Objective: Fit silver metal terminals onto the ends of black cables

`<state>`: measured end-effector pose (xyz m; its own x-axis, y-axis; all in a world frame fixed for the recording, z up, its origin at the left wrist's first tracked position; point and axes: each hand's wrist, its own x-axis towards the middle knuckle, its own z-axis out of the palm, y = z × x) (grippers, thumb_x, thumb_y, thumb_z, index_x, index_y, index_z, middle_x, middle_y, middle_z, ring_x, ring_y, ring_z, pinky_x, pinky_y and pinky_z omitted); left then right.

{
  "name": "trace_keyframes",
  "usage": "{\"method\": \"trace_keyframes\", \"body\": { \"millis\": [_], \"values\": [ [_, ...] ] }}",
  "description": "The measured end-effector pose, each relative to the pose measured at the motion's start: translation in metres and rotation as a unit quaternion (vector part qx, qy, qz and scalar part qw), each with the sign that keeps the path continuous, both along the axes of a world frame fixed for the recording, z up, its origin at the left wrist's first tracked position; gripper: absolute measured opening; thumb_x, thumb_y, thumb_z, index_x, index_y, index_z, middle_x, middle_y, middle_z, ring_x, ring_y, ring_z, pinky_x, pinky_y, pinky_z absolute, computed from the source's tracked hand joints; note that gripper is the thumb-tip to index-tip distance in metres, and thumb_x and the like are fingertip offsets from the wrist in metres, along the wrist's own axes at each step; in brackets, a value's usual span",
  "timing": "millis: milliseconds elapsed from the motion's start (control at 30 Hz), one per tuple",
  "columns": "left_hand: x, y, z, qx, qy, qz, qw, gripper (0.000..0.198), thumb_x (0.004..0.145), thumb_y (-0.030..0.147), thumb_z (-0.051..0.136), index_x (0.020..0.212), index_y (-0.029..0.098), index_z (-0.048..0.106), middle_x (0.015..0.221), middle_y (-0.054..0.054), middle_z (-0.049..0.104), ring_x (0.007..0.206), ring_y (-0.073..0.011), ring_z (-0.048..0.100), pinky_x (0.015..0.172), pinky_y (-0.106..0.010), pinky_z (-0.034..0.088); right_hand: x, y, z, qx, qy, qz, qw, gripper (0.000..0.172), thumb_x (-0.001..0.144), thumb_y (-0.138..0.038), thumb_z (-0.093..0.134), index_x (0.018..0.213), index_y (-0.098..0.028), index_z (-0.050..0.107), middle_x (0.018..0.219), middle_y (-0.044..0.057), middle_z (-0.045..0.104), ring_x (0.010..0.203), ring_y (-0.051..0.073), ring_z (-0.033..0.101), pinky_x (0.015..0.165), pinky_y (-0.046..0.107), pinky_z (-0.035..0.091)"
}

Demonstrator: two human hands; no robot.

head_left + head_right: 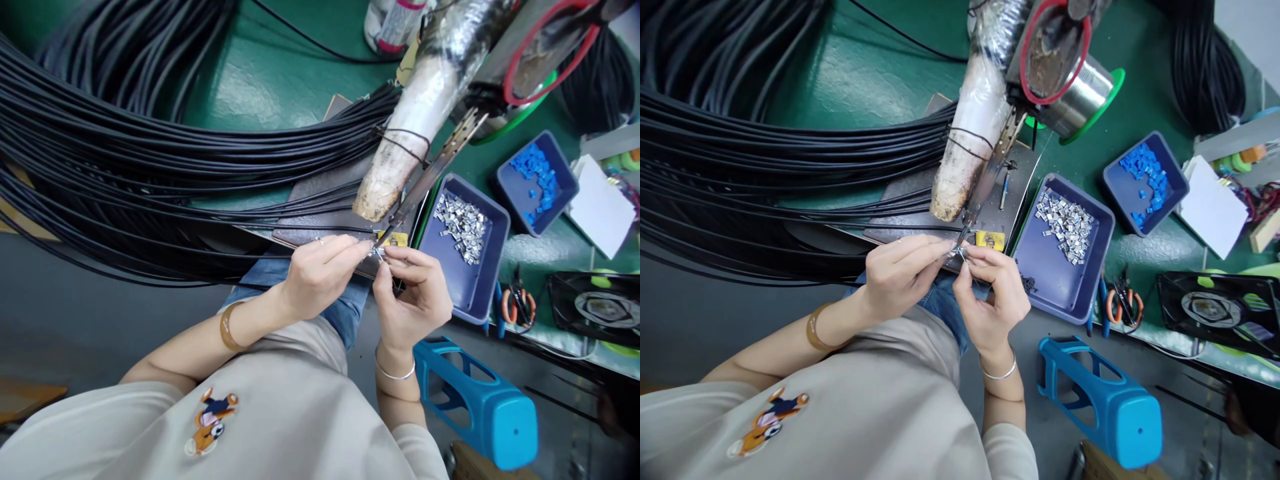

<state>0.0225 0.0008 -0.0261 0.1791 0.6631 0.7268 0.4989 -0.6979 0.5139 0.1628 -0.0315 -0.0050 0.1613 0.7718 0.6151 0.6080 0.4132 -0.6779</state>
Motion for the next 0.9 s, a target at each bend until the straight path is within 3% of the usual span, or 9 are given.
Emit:
{"method": "trace_keyframes", "body": {
  "millis": [900],
  "values": [
    [-0.0004, -0.0013, -0.0004, 0.014, 0.001, 0.001, 1.0, 0.014, 0.088, 0.006, 0.063, 0.101, 0.009, 0.069, 0.083, -0.007, 0.076, 0.073, -0.0137, 0.07, 0.072, -0.022, 0.055, 0.0028, 0.0007, -0.003, 0.063, -0.085, 0.003, 0.994, 0.021, 0.077, -0.002, 0.069, 0.084, -0.02, 0.06, 0.098, 0.005, 0.076, 0.083, 0.014, 0.074, 0.073, 0.026, 0.066]
  ]
}}
